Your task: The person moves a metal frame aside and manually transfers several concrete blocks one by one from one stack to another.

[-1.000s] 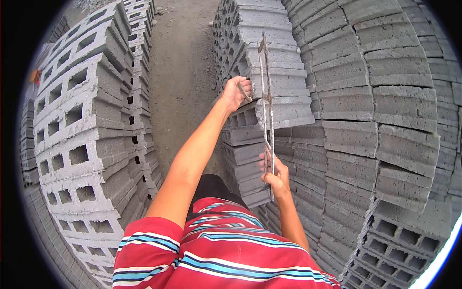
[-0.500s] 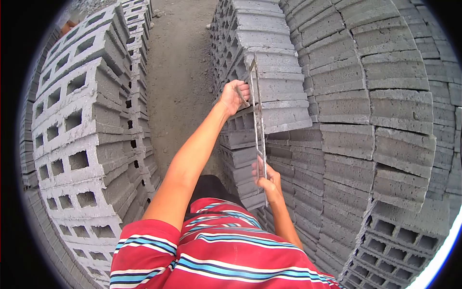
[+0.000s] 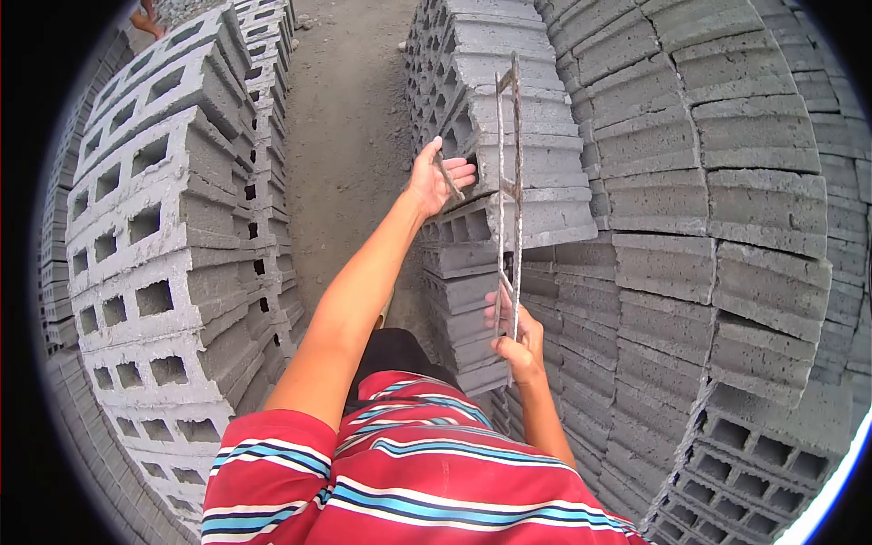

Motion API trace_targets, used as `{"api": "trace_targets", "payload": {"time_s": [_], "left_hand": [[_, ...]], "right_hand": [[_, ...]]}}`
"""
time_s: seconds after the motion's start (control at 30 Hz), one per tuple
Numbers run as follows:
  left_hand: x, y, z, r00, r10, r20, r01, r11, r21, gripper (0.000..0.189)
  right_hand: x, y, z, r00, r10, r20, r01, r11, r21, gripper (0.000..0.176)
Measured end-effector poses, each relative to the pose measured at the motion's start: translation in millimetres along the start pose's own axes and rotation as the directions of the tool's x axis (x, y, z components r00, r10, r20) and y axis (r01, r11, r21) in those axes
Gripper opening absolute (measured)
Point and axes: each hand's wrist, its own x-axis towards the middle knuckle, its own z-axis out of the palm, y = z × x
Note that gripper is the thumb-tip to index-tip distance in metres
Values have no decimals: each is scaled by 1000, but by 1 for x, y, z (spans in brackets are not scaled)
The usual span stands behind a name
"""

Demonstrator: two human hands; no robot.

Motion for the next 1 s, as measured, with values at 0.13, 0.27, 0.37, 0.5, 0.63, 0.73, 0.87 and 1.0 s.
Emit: {"api": "trace_targets", "payload": {"time_s": [0.13,0.27,0.37,0.5,0.63,0.73,0.87,1.0], "left_hand": [[0,6,18,999,-34,-21,35,998,50,93],[4,-4,15,998,-53,28,50,993,109,97],[1,-3,15,999,-45,21,43,994,103,94],[2,-3,18,999,-44,7,44,998,39,90],[0,-6,19,1000,-15,-3,15,998,64,88],[-7,-4,28,1000,-7,-28,10,995,102,83],[-7,-1,27,1000,-14,16,12,993,119,79],[-1,0,22,1000,-6,12,4,987,163,79]], "right_hand": [[11,-14,1,999,-49,21,47,991,122,77],[49,-61,5,917,-382,115,355,912,205,93],[104,-111,10,717,-670,189,638,741,210,94],[181,-116,10,637,-757,146,746,653,132,88],[224,-76,8,675,-728,117,731,682,27,85],[240,-60,9,689,-720,89,723,691,-7,82],[234,-61,12,671,-741,26,740,671,46,78],[222,-62,-3,630,-766,-126,727,639,-252,69]]}}
